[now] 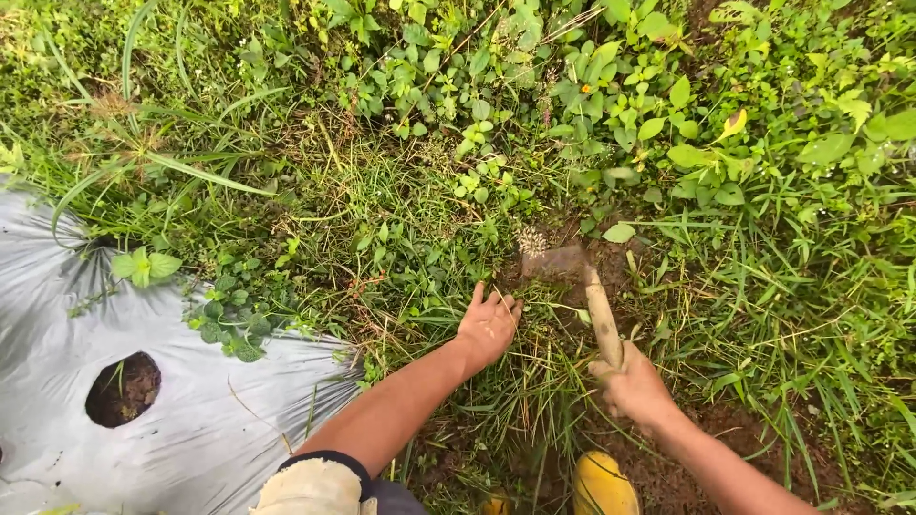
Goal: The person uses a hoe to clear weeds and grass from the ground next to a plastic-covered garden bed. They repeatedly strike the soil and vegetation with the tool, loosening the earth and cutting through the greenery.
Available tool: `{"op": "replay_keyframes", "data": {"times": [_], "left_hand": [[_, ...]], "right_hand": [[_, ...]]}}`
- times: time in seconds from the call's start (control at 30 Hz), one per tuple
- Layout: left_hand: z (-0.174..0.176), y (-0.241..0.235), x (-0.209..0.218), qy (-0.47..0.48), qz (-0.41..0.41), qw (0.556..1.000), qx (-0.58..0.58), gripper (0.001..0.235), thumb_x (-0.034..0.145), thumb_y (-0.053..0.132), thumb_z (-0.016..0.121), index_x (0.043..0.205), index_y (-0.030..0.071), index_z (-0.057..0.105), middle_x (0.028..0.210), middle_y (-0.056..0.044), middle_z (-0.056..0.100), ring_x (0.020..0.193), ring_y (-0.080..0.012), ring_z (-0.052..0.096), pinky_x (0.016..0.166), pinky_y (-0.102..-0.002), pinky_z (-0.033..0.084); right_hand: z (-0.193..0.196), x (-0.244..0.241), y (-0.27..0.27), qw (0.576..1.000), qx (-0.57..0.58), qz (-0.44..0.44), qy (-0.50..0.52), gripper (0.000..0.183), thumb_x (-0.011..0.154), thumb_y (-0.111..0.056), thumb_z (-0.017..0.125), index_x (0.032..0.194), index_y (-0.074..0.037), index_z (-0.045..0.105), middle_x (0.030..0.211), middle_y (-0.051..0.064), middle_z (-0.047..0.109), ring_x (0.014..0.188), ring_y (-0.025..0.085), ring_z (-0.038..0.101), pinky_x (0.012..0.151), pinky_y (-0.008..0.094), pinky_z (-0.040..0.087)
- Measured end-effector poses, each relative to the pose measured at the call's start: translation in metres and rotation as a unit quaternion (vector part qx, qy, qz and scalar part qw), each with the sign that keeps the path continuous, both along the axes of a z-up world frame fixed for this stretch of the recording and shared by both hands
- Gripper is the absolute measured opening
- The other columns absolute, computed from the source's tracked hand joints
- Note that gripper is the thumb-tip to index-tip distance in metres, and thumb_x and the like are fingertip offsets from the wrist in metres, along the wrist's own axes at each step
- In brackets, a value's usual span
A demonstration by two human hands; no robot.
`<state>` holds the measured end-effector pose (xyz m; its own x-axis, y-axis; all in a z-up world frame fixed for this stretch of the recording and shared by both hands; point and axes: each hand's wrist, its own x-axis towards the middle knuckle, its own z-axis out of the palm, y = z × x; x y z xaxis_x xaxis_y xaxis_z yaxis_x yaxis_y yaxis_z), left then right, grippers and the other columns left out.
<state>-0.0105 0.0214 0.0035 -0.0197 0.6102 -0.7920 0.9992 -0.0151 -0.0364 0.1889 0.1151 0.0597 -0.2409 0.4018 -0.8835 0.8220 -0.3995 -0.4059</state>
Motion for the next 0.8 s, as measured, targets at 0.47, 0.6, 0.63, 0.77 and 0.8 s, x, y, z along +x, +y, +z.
{"op": "replay_keyframes", "data": {"times": [0.47,0.6,0.63,0.77,0.8], "left_hand": [[-0.043,-0.013,0.007,-0.032,0.013,0.999,0.036,0.057,0.105,0.016,0.025,0.160,0.006,0.015,0.166,-0.018,0.017,0.153,-0.0366,0.014,0.125,-0.055,0.006],[-0.016,-0.017,0.008,-0.049,0.023,0.998,0.023,0.068,0.099,0.005,0.042,0.161,0.008,0.014,0.166,-0.016,0.019,0.152,-0.0336,0.017,0.127,-0.051,0.006],[-0.018,-0.019,0.011,-0.058,0.022,0.998,0.030,0.060,0.099,0.003,0.043,0.157,0.008,0.026,0.166,-0.015,0.022,0.152,-0.0328,0.019,0.127,-0.050,0.007],[-0.008,-0.040,0.019,-0.029,-0.024,0.998,-0.059,0.062,0.103,0.013,0.019,0.161,0.011,-0.003,0.171,-0.008,-0.008,0.156,-0.0246,-0.009,0.128,-0.043,-0.004],[-0.004,-0.047,0.027,-0.033,-0.024,0.997,-0.060,0.062,0.103,0.013,0.019,0.161,0.011,-0.003,0.171,-0.008,-0.008,0.156,-0.0246,-0.009,0.128,-0.043,-0.004]], "right_hand": [[-0.015,0.018,-0.023,0.999,-0.016,0.042,-0.018,0.049,0.103,-0.008,0.055,0.150,-0.014,0.042,0.090,0.015,0.062,0.053,0.017,0.045,0.042,0.027,0.044],[-0.026,0.034,-0.028,0.998,-0.009,0.056,-0.008,0.031,0.104,-0.011,0.055,0.134,-0.007,0.049,0.084,0.012,0.058,0.054,0.017,0.047,0.044,0.027,0.049],[-0.027,0.043,-0.035,0.995,0.006,0.098,-0.026,0.029,0.104,-0.015,0.054,0.132,-0.010,0.048,0.083,0.010,0.060,0.054,0.016,0.051,0.043,0.025,0.050],[-0.062,0.100,-0.052,0.975,0.057,0.195,-0.095,0.048,0.095,-0.043,0.060,0.136,-0.023,0.044,0.114,0.011,0.071,0.100,0.025,0.071,0.083,0.043,0.059],[-0.063,0.107,-0.056,0.974,0.055,0.195,-0.098,0.048,0.095,-0.043,0.060,0.136,-0.023,0.044,0.114,0.011,0.071,0.100,0.025,0.071,0.083,0.043,0.059]]}}
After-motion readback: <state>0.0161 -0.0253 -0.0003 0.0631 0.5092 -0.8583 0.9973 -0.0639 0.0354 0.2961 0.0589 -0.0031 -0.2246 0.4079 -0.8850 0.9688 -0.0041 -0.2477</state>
